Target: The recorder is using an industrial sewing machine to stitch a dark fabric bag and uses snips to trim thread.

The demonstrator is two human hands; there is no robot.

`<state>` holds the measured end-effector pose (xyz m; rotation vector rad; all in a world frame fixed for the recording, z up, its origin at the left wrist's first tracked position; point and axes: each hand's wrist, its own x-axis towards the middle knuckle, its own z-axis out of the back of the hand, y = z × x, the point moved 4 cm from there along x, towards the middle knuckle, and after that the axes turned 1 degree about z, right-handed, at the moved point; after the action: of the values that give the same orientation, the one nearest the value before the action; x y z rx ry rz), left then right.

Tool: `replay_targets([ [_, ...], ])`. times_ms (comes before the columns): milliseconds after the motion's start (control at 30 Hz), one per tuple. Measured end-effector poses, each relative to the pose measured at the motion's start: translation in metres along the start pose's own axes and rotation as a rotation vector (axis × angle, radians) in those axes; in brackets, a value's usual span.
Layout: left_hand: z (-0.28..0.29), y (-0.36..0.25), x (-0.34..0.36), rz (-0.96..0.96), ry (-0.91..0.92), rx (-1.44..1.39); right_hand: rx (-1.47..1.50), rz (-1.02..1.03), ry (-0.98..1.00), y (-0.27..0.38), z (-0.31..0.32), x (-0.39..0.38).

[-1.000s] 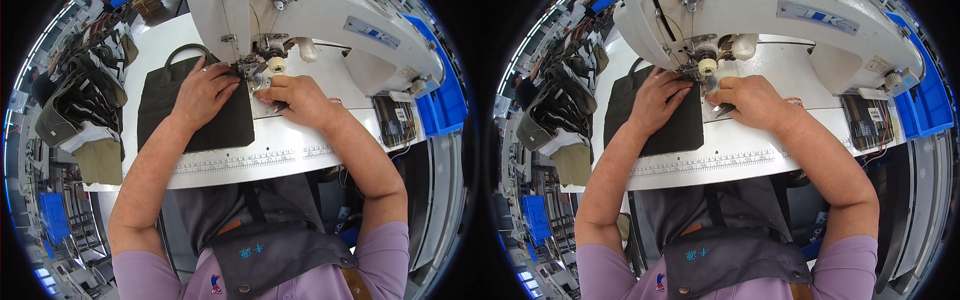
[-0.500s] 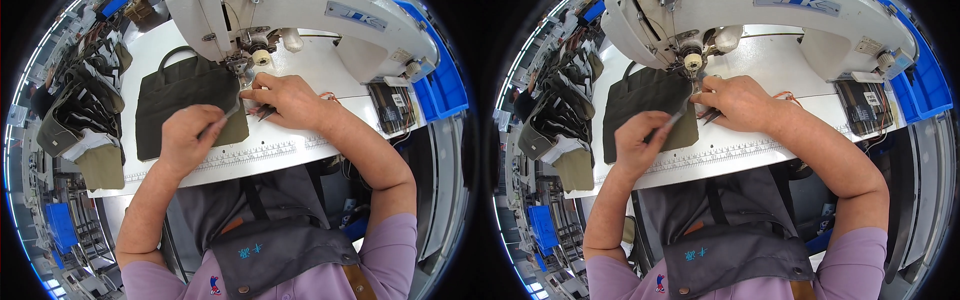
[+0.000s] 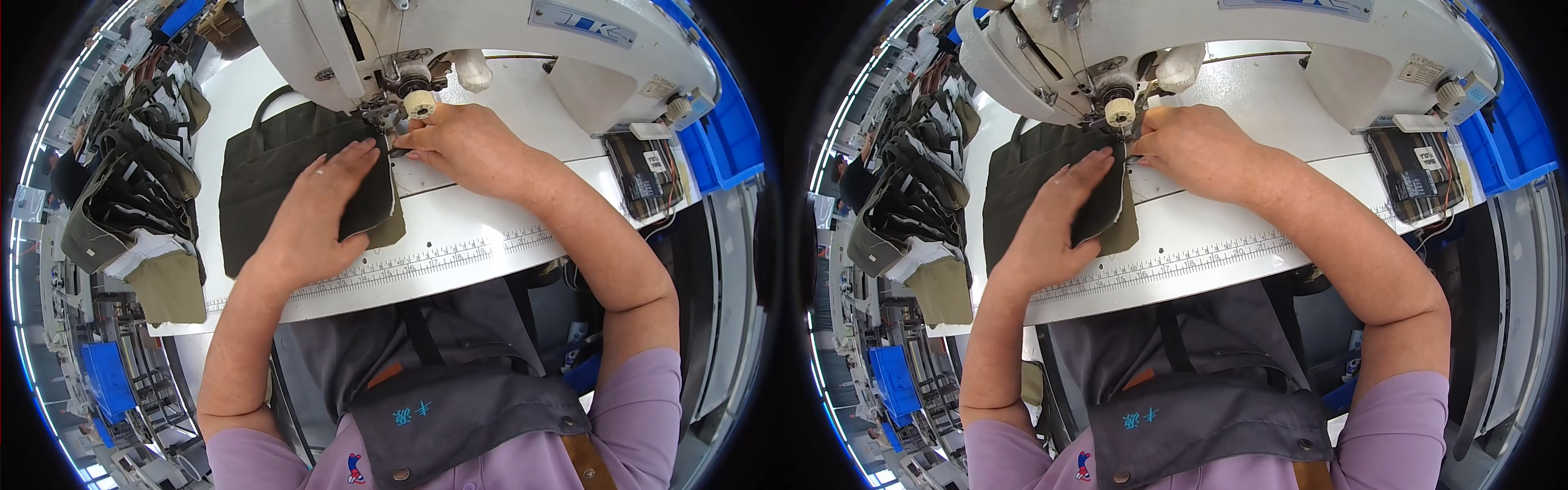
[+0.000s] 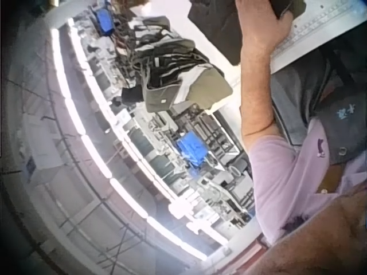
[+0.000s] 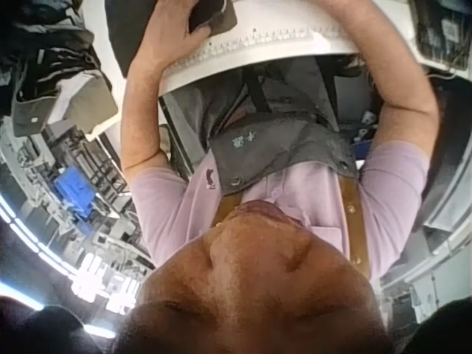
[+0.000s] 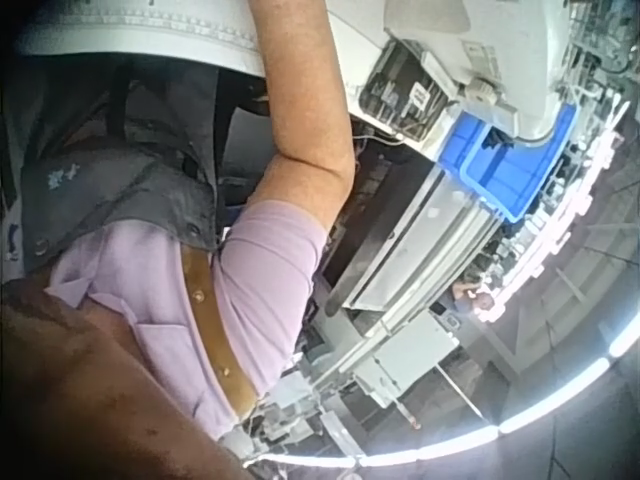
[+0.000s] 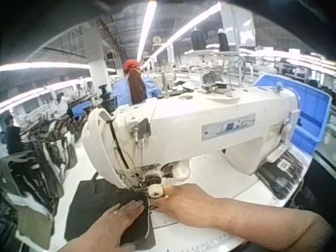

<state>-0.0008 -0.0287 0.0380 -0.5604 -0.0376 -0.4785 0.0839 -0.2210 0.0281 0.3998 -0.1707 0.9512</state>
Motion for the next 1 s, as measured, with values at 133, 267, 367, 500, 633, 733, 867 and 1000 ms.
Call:
replay_targets([
  [133, -0.016, 0.005, 0.003, 0.048, 0.046, 0.077, -0.023, -0.008, -0.022, 0.006, 0.002, 0.005],
  [267, -0.009, 0.026, 0.004, 0.119, 0.024, -0.49, -0.068, 0.034, -0.123, 0.008, 0.013, 0.007],
  [367, -0.011, 0.023, 0.003, 0.145, 0.021, -0.5, -0.083, -0.019, -0.109, 0.006, 0.02, 0.005],
  [500, -0.012, 0.023, 0.001, 0.168, 0.011, -0.532, -0.06, -0.004, -0.075, 0.004, 0.002, 0.005],
  [633, -0.011, 0.02, 0.003, 0.123, -0.002, -0.39, -0.203, 0.078, -0.086, 0.007, -0.011, 0.009],
  [733, -0.011, 0.02, 0.002, 0.123, -0.017, -0.361, -0.326, 0.117, -0.066, 0.014, -0.006, 0.009],
  [867, -0.012, 0.02, 0.001, 0.125, -0.005, -0.344, -0.38, 0.09, 0.028, 0.018, -0.003, 0.009],
  [1000, -0.01, 0.015, -0.001, 0.125, 0.008, -0.263, -0.407, 0.11, 0.027, 0.021, 0.0, 0.009],
])
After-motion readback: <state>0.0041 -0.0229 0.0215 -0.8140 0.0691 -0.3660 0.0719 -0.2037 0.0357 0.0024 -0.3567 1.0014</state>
